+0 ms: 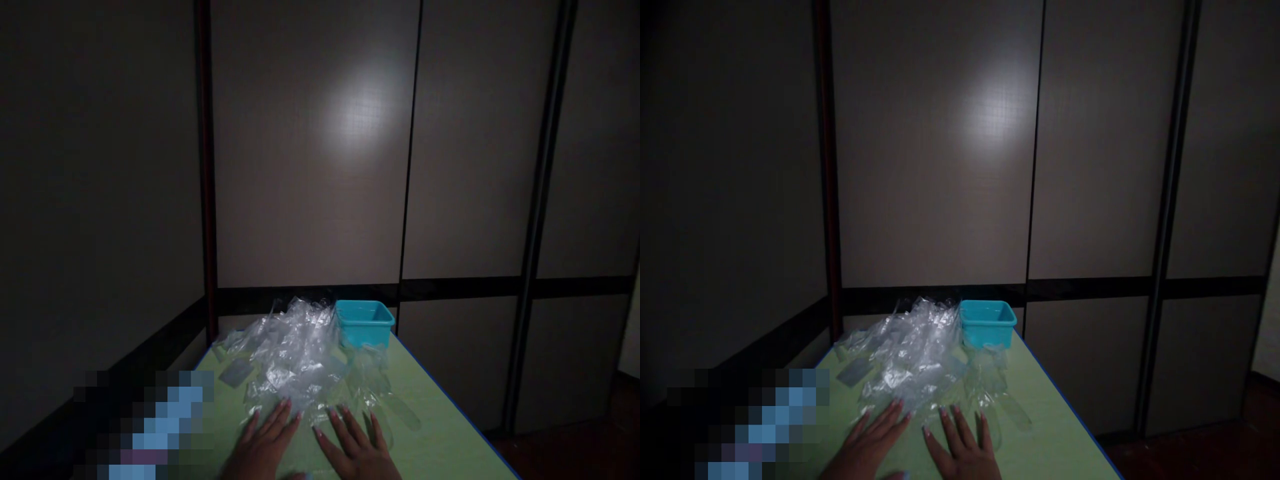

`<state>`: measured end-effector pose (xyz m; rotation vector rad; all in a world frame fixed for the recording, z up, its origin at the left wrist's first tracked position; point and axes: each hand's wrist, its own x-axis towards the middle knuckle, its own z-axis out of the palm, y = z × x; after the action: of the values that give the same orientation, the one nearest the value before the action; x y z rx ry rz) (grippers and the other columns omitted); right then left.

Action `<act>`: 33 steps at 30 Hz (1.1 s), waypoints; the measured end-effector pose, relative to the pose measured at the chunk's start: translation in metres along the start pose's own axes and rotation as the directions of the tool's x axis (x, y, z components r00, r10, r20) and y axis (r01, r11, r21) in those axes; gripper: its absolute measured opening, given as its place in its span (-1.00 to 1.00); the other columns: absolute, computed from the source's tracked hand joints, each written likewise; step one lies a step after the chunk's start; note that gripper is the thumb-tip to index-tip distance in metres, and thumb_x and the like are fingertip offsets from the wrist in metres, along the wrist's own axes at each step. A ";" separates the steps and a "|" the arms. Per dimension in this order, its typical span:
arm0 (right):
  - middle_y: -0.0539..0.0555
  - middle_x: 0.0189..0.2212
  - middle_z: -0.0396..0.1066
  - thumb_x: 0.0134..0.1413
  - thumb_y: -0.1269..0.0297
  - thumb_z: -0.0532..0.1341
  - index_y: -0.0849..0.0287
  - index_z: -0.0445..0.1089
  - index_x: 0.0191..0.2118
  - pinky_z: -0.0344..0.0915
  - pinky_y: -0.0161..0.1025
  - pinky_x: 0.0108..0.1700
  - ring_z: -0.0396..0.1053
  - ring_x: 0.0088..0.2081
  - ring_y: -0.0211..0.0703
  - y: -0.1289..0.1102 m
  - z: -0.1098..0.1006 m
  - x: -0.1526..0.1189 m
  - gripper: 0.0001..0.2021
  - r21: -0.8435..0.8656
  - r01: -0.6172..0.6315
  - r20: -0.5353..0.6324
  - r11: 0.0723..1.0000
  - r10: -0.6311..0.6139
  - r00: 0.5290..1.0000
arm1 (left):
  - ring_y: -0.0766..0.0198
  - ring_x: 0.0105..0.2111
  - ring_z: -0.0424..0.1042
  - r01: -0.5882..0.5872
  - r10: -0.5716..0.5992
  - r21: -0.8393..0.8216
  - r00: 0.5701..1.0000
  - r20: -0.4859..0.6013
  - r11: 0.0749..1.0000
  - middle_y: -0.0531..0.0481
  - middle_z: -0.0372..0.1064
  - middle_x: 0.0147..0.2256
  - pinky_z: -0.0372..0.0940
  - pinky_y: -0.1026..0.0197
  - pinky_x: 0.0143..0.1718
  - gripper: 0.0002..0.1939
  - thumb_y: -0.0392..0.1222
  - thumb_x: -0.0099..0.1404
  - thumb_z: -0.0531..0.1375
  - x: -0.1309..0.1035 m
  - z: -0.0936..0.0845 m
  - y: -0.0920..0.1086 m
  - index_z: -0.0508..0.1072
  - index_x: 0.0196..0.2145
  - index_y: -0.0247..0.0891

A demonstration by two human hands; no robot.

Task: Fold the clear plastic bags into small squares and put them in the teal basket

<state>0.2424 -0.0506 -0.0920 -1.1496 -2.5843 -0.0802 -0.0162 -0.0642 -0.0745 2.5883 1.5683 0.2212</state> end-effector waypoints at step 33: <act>0.10 0.32 -0.18 0.11 -0.27 -0.05 -0.05 -0.09 0.31 -0.38 0.29 0.21 -0.26 0.32 0.09 -0.034 -0.051 -0.013 -0.28 0.193 -0.233 0.167 0.953 0.202 0.965 | 0.06 0.27 -0.07 0.058 -0.067 -0.104 0.994 -0.089 0.993 0.04 -0.04 0.27 -0.19 -0.22 0.22 -0.40 0.03 0.28 0.14 -0.065 -0.021 0.043 0.08 0.24 0.10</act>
<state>0.2393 -0.0917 -0.0456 -1.3944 -2.4919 0.3328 -0.0117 -0.1411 -0.0515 2.4812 1.6201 0.4095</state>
